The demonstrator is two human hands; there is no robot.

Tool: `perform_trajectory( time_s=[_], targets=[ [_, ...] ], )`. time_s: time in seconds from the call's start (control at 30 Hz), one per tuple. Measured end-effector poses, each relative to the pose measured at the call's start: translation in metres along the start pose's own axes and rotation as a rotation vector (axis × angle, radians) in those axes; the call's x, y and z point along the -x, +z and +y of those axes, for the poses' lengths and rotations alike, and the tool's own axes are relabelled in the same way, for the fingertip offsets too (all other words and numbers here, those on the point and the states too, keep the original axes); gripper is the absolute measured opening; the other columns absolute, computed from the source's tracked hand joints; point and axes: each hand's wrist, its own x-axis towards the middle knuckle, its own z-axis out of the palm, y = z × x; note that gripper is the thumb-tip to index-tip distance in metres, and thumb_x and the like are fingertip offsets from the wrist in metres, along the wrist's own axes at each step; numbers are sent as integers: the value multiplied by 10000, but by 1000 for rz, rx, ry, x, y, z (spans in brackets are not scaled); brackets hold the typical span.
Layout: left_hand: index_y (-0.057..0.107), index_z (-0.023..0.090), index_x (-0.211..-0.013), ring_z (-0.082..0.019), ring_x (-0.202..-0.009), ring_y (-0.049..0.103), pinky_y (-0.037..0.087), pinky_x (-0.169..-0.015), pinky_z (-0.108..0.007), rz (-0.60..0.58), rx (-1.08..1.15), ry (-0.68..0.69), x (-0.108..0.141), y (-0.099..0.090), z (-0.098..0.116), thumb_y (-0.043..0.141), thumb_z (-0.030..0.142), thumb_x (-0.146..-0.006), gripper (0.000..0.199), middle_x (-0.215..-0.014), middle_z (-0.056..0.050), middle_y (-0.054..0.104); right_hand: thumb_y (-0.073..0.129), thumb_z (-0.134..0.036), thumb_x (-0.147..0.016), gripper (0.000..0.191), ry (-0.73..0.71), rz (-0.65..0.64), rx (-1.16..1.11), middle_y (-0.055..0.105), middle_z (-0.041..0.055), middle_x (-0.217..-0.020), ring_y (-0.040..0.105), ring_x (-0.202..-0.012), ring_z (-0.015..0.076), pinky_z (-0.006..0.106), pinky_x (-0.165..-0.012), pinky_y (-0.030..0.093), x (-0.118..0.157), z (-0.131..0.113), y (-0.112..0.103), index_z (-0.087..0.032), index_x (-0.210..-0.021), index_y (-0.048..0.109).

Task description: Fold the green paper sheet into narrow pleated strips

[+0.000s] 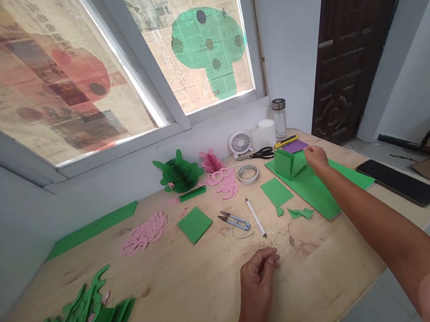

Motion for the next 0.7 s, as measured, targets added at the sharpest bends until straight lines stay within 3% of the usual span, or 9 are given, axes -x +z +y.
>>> perform_trajectory(
  time_s=[0.13, 0.23, 0.4, 0.43, 0.5, 0.6, 0.7],
  targets=[
    [697, 161, -838, -182, -688, 629, 484, -656, -269, 2, -17, 0, 0, 0, -1, 514, 275, -819, 216, -732, -58, 687, 452, -327, -803, 367, -39, 112, -15, 700, 147, -966, 634, -891, 266, 393, -772, 497, 12, 5, -5, -158, -1056, 656],
    [695, 156, -841, -181, -675, 628, 486, -645, -271, 3, -19, 5, 0, 0, 0, 498, 273, -824, 230, -723, -60, 683, 432, -331, -817, 424, -152, 138, -45, 665, 166, -1106, 616, -996, 291, 443, -849, 478, 29, -2, -6, -136, -1147, 613],
    [697, 156, -857, -181, -687, 638, 495, -658, -271, 11, 3, -8, 0, 0, 2, 496, 255, -820, 227, -743, -65, 692, 437, -308, -847, 393, -370, 127, -80, 650, 134, -1142, 580, -1079, 282, 443, -894, 466, 64, -26, -9, -169, -1181, 591],
    [698, 156, -858, -181, -685, 638, 496, -655, -271, 13, 5, -11, 0, 1, 2, 496, 255, -819, 228, -741, -65, 692, 443, -290, -856, 377, -433, 139, -75, 645, 128, -1153, 566, -1097, 280, 452, -926, 444, 72, -31, -10, -182, -1187, 588],
    [700, 155, -861, -180, -677, 635, 496, -650, -271, 15, 5, -16, 0, 1, 2, 498, 252, -818, 228, -731, -63, 689, 446, -233, -877, 368, -740, 175, 3, 645, 140, -1139, 562, -1092, 282, 467, -936, 424, 90, -42, -12, -180, -1220, 568],
    [701, 155, -859, -177, -677, 635, 492, -649, -267, 15, -4, -21, 0, 0, 3, 501, 254, -818, 226, -722, -60, 687, 457, -152, -877, 385, -1114, 44, 113, 646, 108, -1157, 539, -1125, 251, 436, -944, 409, 114, -56, -10, -209, -1247, 548],
    [703, 159, -871, -176, -698, 641, 495, -663, -268, 12, -1, -32, 0, 0, 4, 508, 258, -820, 224, -751, -61, 698, 442, -120, -879, 341, -1244, -67, 237, 650, 106, -1158, 520, -1142, 237, 426, -977, 374, 123, -62, -2, -194, -1172, 598]
  ],
)
